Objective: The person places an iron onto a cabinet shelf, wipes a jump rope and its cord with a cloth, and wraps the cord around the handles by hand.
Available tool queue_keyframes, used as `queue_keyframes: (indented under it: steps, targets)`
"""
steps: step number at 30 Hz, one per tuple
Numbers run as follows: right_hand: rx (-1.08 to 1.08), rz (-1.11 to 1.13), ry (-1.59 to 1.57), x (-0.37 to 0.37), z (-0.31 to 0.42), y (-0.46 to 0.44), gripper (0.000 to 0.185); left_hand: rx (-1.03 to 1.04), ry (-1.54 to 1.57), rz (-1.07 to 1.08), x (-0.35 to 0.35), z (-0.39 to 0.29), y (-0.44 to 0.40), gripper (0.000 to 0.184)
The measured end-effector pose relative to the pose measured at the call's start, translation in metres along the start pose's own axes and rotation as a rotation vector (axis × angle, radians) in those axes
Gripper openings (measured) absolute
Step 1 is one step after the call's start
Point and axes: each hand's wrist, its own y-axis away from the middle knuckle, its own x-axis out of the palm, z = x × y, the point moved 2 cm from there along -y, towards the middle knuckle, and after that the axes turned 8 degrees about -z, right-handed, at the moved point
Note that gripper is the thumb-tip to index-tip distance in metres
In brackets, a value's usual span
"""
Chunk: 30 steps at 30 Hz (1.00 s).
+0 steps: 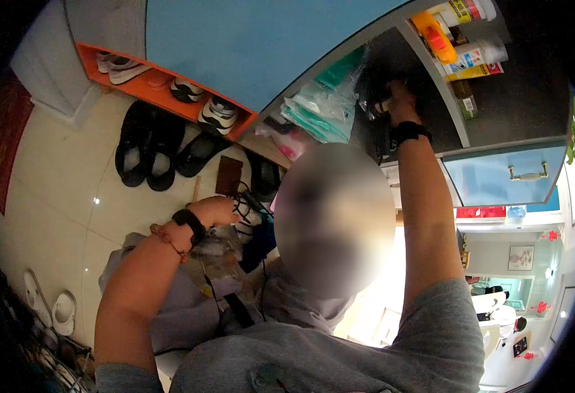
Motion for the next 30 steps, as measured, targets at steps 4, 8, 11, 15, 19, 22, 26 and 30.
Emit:
queue_keyframes:
  steps: [4, 8, 11, 15, 19, 22, 26, 30]
  targets:
    - [-0.828, -0.021, 1.082, 0.018, -0.044, -0.074, 0.034, 0.023, 0.063, -0.071, 0.005, 0.01, -0.007, 0.053]
    - [-0.513, 0.136, 0.913, 0.013, -0.026, -0.052, 0.036, 0.028, 0.025, -0.102, -0.002, 0.005, 0.002, 0.05]
    - [-0.314, 0.145, 0.647, 0.019, -0.02, -0.039, 0.037, -0.007, -0.033, -0.086, -0.011, -0.004, 0.007, 0.044]
    - [-0.402, 0.126, 0.743, 0.022, -0.031, -0.054, 0.039, -0.03, 0.035, -0.069, -0.016, -0.005, 0.007, 0.048]
    - [-0.287, 0.079, 0.615, 0.027, -0.018, -0.033, 0.043, -0.027, 0.101, -0.072, -0.015, -0.003, 0.001, 0.046]
    - [-0.153, 0.054, 0.526, 0.024, -0.004, -0.006, 0.047, -0.024, 0.082, -0.081, -0.011, -0.002, -0.006, 0.043]
    - [-0.241, 0.134, 0.572, 0.021, -0.043, -0.09, 0.05, -0.016, 0.089, -0.079, -0.012, -0.006, -0.008, 0.041]
    - [-0.052, 0.217, 0.421, 0.021, 0.002, -0.021, 0.05, -0.006, 0.089, 0.003, -0.027, -0.013, 0.006, 0.052]
